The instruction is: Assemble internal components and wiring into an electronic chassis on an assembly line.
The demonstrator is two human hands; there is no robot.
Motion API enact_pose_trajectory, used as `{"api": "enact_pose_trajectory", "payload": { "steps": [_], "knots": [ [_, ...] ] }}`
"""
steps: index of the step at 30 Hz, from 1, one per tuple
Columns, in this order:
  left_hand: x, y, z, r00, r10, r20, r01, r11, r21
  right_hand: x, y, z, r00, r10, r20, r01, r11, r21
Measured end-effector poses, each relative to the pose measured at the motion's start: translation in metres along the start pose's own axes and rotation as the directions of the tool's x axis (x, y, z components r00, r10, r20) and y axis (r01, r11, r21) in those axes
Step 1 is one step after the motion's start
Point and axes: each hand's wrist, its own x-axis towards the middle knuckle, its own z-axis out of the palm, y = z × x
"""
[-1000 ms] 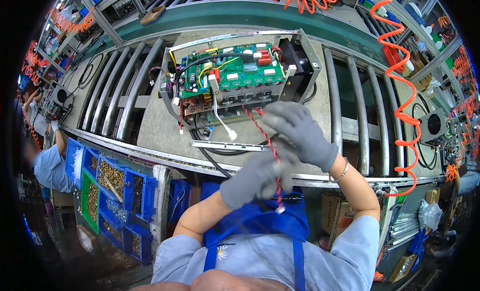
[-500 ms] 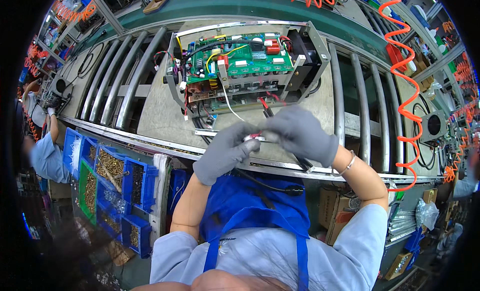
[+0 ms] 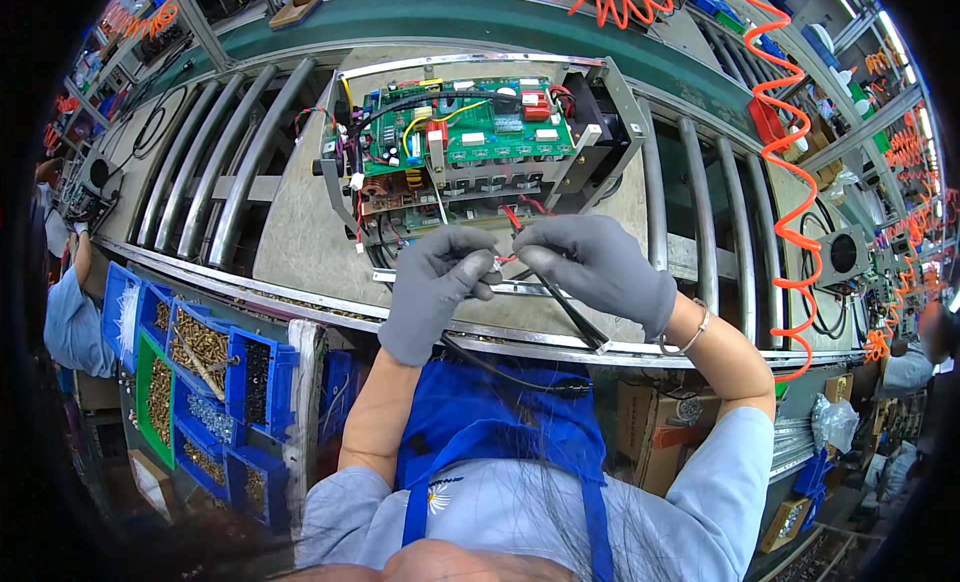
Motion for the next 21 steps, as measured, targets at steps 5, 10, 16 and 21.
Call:
{"api": "enact_pose_trajectory", "payload": {
  "steps": [5, 10, 16, 21],
  "knots": [
    [0.0, 0.016, 0.01, 0.684, 0.727, 0.063, -0.61, 0.521, 0.597, 0.014, -0.034, -0.012, 0.913, 0.325, 0.248, -0.397, 0.852, 0.343],
    [0.008, 0.02, 0.013, 0.533, 0.834, 0.143, -0.725, 0.363, 0.586, 0.034, -0.045, -0.029, 0.924, 0.245, 0.294, -0.34, 0.88, 0.333],
    [0.013, -0.006, 0.003, 0.695, 0.715, -0.083, -0.554, 0.605, 0.573, 0.096, -0.019, -0.082, 0.983, 0.073, -0.166, -0.145, 0.867, -0.477],
    [0.001, -0.032, -0.02, 0.715, 0.647, -0.264, -0.391, 0.683, 0.616, 0.114, -0.017, -0.088, 0.968, 0.206, -0.143, -0.236, 0.555, -0.798]
  ]
}}
